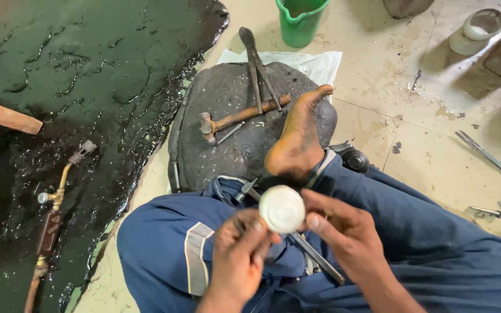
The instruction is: The person sits on the floor and uses a hammer and chisel to carve a spiral pattern into a white shell. They repeatedly strike the chisel to shape the material, occasionally pausing to inspect the progress.
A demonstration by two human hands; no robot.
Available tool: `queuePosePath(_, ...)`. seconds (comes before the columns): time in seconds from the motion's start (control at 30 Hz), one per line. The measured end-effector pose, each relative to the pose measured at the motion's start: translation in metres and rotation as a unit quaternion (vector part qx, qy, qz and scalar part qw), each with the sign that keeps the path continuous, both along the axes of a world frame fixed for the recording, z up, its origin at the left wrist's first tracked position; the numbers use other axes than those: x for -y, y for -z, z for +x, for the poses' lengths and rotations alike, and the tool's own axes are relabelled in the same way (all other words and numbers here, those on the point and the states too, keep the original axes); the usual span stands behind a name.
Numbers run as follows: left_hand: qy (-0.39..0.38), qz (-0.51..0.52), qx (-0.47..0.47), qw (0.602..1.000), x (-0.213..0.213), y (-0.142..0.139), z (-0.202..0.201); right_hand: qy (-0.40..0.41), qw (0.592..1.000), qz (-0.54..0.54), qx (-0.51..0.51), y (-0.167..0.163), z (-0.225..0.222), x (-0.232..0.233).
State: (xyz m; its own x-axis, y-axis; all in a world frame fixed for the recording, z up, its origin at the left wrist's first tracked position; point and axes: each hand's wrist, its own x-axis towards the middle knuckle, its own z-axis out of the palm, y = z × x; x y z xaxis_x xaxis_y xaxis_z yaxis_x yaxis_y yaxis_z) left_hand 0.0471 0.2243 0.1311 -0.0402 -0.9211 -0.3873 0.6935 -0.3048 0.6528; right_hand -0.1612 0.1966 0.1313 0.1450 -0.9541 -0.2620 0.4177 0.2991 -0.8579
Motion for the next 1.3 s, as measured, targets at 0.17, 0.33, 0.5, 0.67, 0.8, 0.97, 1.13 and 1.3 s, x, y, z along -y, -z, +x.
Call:
queuePosePath(0.17,0.087,-0.106,0.013,0.991,-0.029,0.003,-0.016,-0.005,0.998,0.027,0.052,0.001,-0.034,-0.047)
queuePosePath(0.33,0.207,-0.074,-0.003,0.976,-0.043,0.003,-0.020,0.007,0.997,0.067,0.033,0.023,-0.066,-0.081)
queuePosePath(0.5,0.224,0.027,-0.018,0.974,-0.059,0.010,-0.035,0.041,0.988,0.140,0.051,0.026,-0.077,-0.106)
queuePosePath(0.67,0.230,0.047,-0.015,0.972,-0.065,0.013,-0.034,0.038,0.986,0.155,0.053,0.013,-0.076,-0.106)
queuePosePath(0.8,0.208,0.077,-0.027,0.975,-0.066,0.020,-0.035,0.028,0.986,0.159,0.047,0.011,-0.071,-0.101)
queuePosePath(0.97,0.199,0.077,-0.013,0.977,-0.069,0.025,-0.036,0.035,0.985,0.169,0.026,0.017,-0.072,-0.100)
queuePosePath(1.13,0.180,0.049,-0.030,0.982,-0.073,0.022,-0.030,0.045,0.983,0.176,0.009,0.022,-0.073,-0.098)
queuePosePath(1.3,0.177,0.027,-0.027,0.983,-0.075,0.019,-0.026,0.017,0.989,0.142,0.029,0.027,-0.071,-0.094)
